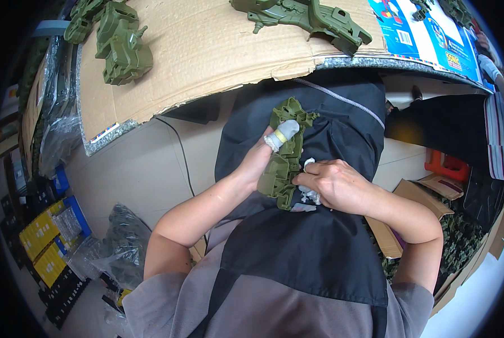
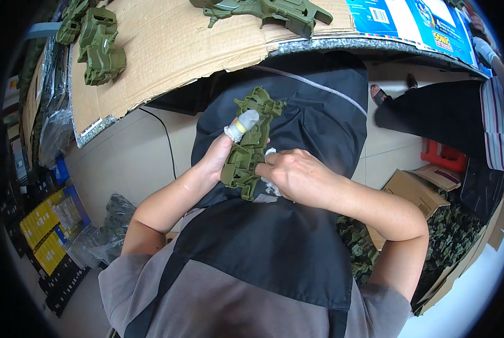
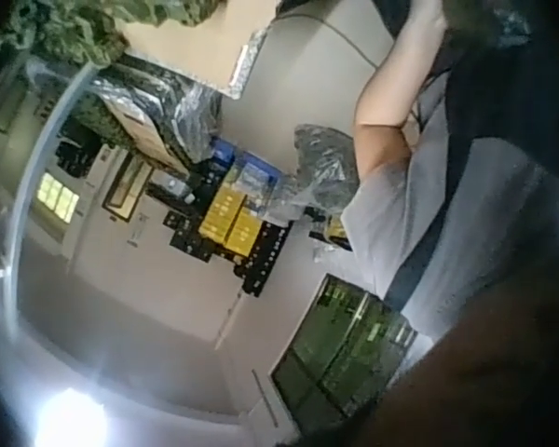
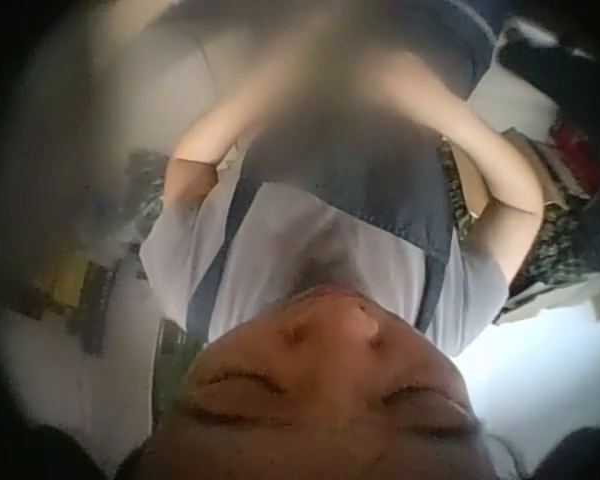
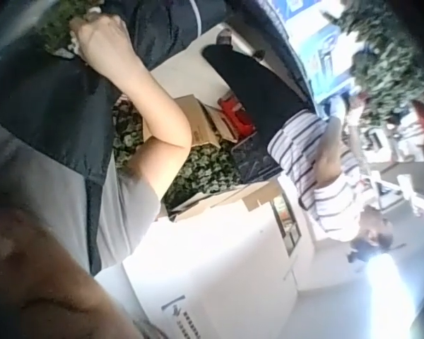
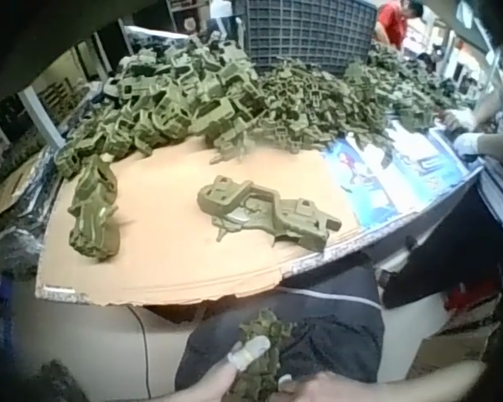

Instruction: The person assembles and sorts green plastic parts by hand, taking them from cardboard boxes and placing them into sorting bins at a factory workstation.

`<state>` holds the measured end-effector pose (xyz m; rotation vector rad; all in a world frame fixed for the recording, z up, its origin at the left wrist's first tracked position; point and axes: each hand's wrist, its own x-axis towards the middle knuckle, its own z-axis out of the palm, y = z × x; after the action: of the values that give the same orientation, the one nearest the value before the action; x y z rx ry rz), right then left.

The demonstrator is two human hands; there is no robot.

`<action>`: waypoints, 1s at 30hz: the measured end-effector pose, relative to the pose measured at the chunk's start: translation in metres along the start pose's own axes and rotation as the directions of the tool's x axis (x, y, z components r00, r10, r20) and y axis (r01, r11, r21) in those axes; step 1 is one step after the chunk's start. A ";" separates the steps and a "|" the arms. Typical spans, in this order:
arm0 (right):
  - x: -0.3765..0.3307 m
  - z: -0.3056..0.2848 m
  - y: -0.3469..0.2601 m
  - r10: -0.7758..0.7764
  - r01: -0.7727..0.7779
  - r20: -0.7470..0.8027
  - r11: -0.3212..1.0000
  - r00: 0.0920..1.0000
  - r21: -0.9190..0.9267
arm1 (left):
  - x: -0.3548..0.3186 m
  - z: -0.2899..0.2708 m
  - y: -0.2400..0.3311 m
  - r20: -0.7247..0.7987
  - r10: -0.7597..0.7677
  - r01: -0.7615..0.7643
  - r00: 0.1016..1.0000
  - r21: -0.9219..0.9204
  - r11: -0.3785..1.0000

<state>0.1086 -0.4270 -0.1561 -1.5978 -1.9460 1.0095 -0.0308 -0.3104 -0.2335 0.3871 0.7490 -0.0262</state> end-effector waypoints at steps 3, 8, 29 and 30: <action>0.000 0.002 -0.001 0.044 -0.044 0.001 0.999 0.999 0.008 | 0.000 0.004 -0.001 -0.088 0.035 -0.031 0.996 0.050 0.998; 0.003 0.006 0.003 0.071 -0.071 -0.015 0.997 0.997 0.019 | 0.000 0.007 0.003 -0.078 0.053 -0.047 0.996 0.076 0.996; 0.061 -0.096 0.040 0.004 -0.053 -0.752 0.998 0.659 -0.041 | -0.074 0.012 0.091 0.104 0.706 -0.712 0.701 0.170 0.682; 0.055 -0.080 0.029 0.061 0.069 -0.778 0.989 0.625 0.133 | -0.072 0.013 0.093 0.130 0.737 -0.748 0.663 0.094 0.657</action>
<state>0.1711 -0.3505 -0.1327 -1.5621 -1.2167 0.3077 -0.0608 -0.2371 -0.1459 0.8092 0.4572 0.6949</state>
